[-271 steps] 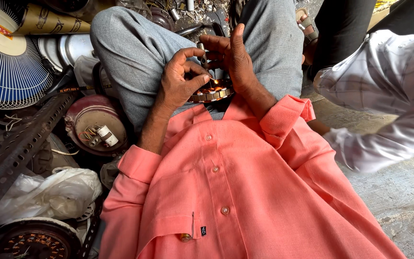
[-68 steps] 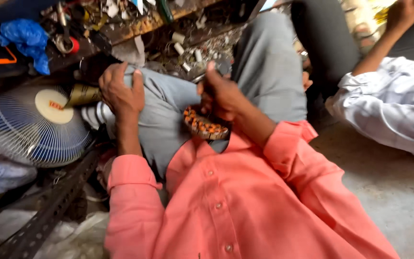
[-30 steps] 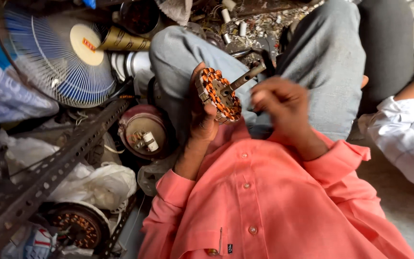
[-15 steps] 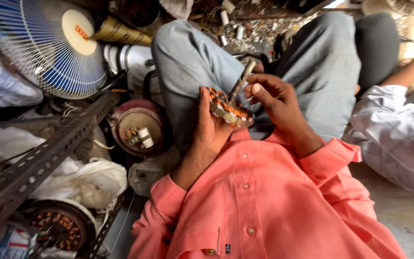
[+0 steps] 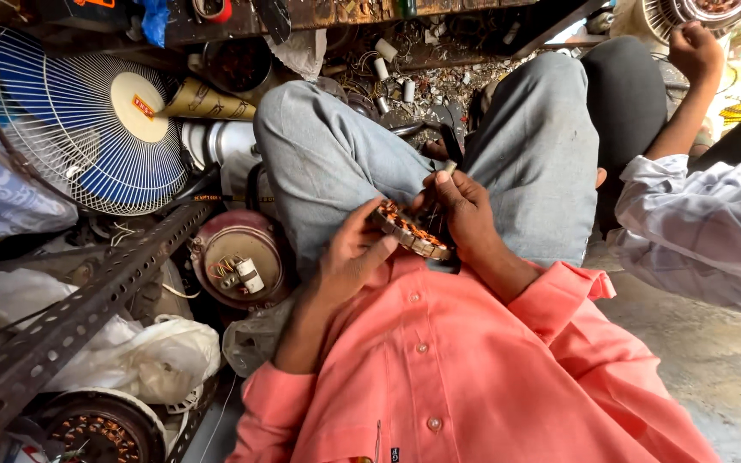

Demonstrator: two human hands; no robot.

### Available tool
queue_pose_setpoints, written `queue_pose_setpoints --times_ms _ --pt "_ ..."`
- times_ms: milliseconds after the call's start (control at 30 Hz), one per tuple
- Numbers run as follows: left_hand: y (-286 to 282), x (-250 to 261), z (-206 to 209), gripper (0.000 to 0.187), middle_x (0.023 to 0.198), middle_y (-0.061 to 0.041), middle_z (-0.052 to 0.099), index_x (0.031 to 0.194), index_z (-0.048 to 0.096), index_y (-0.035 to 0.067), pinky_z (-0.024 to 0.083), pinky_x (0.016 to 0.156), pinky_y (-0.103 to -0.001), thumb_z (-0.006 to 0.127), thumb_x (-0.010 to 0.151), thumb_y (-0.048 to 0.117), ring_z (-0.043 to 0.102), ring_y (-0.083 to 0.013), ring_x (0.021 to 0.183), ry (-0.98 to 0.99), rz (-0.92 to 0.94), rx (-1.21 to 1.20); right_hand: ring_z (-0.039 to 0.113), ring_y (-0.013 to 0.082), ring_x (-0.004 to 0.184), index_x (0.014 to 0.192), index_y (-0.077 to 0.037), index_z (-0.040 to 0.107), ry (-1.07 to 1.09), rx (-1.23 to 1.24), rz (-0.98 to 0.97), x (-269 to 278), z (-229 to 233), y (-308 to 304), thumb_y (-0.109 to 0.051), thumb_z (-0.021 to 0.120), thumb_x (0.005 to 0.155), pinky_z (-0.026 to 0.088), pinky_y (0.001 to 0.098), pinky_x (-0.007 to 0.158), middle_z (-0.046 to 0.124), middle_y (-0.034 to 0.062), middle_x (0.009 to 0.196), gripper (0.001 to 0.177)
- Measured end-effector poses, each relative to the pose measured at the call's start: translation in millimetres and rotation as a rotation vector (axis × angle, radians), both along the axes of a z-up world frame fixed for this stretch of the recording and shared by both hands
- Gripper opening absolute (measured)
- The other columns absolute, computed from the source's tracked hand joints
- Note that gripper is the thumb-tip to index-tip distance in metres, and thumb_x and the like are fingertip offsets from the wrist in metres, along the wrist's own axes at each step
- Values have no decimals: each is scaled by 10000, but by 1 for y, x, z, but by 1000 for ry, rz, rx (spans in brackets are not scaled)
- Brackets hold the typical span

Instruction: The person repairs a fan stator by trimming wires with scissors and using a match flame to strip the insulation. They then twist the wire ends together by hand and apply tape to the connections.

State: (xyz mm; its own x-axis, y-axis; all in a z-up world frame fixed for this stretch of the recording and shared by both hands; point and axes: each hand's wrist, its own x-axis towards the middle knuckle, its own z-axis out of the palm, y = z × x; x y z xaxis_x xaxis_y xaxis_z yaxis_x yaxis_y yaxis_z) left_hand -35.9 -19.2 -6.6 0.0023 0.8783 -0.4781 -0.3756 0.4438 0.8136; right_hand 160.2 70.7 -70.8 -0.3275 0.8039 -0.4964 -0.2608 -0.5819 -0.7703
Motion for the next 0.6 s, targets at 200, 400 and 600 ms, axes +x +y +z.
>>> queue_pose_setpoints --times_ms 200,400,600 --pt "56 -37 -8 360 1054 -82 721 1254 704 71 582 775 -333 764 910 161 687 -189 890 897 -113 252 677 143 726 1046 -23 629 -14 -78 20 -11 -26 -8 -283 562 1072 556 285 691 710 78 828 269" --pt "171 -10 -29 373 999 -108 689 1268 682 84 540 708 -389 770 914 161 675 -264 822 1122 -234 498 651 118 749 1077 -28 627 -50 30 85 -11 -24 -7 -320 525 1086 527 262 714 703 69 835 310" --pt "265 32 -112 495 967 -161 691 1344 545 71 545 734 -527 678 875 155 687 -336 811 1587 -305 672 607 126 670 1021 -26 634 -81 -10 86 -7 -14 6 -318 532 1087 489 278 617 696 72 799 316"
